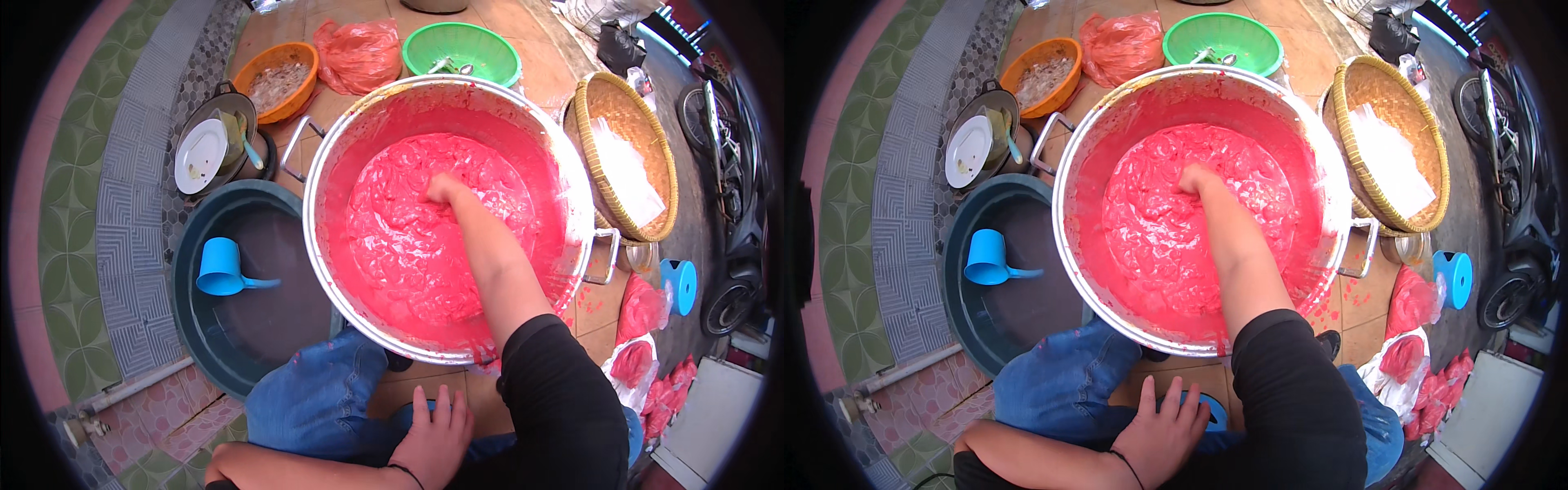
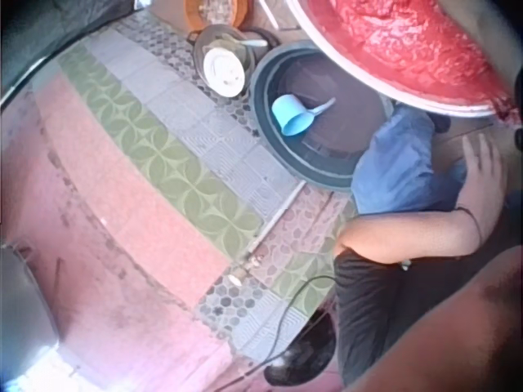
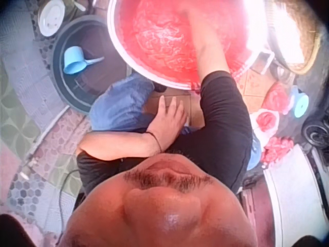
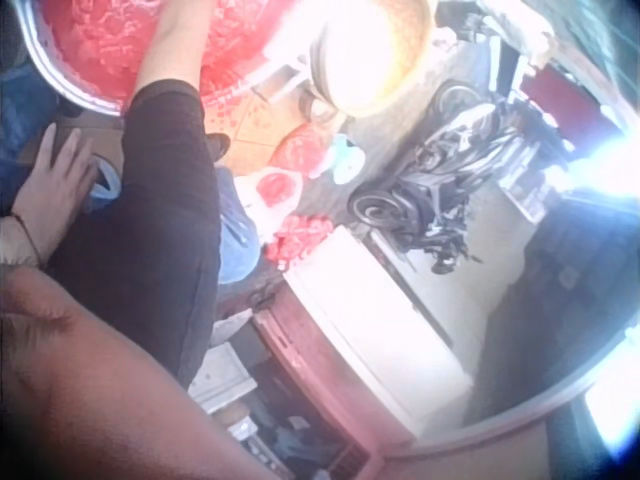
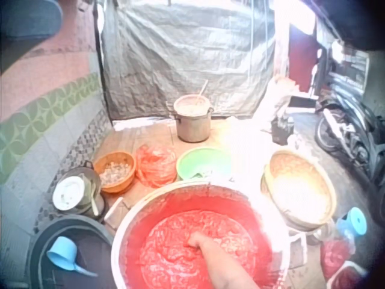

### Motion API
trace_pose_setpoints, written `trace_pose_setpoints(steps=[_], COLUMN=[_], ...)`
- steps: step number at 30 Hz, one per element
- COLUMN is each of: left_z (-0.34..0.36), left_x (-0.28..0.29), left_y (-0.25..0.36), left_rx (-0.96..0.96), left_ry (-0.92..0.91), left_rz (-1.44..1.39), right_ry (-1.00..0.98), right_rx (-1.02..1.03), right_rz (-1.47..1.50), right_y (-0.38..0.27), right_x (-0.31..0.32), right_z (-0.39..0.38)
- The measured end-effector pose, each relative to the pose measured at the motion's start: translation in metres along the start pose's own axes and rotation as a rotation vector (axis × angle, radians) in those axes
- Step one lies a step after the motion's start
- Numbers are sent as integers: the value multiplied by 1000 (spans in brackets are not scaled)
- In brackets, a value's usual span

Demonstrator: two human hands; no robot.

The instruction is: The person kneads a bright pink paste in a large metal pot, repeatedly scooping portions into a clear plastic bag and placing them on the floor. They also add a white powder from a woven basket into the pot and continue mixing by hand.

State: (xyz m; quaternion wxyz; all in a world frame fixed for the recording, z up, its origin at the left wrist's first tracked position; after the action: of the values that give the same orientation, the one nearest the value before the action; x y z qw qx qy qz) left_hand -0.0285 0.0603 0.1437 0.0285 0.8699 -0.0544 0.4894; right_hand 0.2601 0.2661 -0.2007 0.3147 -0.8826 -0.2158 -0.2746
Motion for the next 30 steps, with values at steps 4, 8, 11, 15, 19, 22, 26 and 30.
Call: trace_pose_setpoints(steps=[4, 8, 11, 15, 19, 22, 26, 30], left_z=[7, 8, 16, 12, 19, 24, 9, 28], left_x=[-8, -20, -27, -21, -20, -18, -34, -50], left_y=[0, 5, 9, 14, 36, 56, 71, 95], left_rx=[-97, -66, -79, -39, -162, -288, -214, -311], left_ry=[-9, -17, -52, -81, -18, -115, -242, -241], left_rz=[-10, 14, 54, 91, 106, 71, 123, 121], right_ry=[20, -174, -265, -456, -322, -241, -287, -348], right_rx=[177, 302, 334, 308, 322, 313, 475, 460], right_rz=[58, 836, 1443, 1962, 2070, 2023, 1891, 1788], right_y=[3, -12, -6, -35, -22, 17, -18, 36], right_x=[-6, 25, 41, 34, 30, 33, 59, 81], right_z=[-9, -74, -111, -169, -225, -264, -332, -384])
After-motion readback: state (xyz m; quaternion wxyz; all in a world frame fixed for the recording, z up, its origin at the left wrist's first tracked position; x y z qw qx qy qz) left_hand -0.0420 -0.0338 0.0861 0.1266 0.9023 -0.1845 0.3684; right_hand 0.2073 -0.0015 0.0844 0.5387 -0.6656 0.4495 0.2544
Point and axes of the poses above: each hand's wrist, its own z-axis towards the middle knuckle, its own x-axis out of the back of the hand, y = z × x, the point moved 5 cm from there along z, towards the middle knuckle, and after that the axes turned 15 degrees about z, right-handed, at the moved point
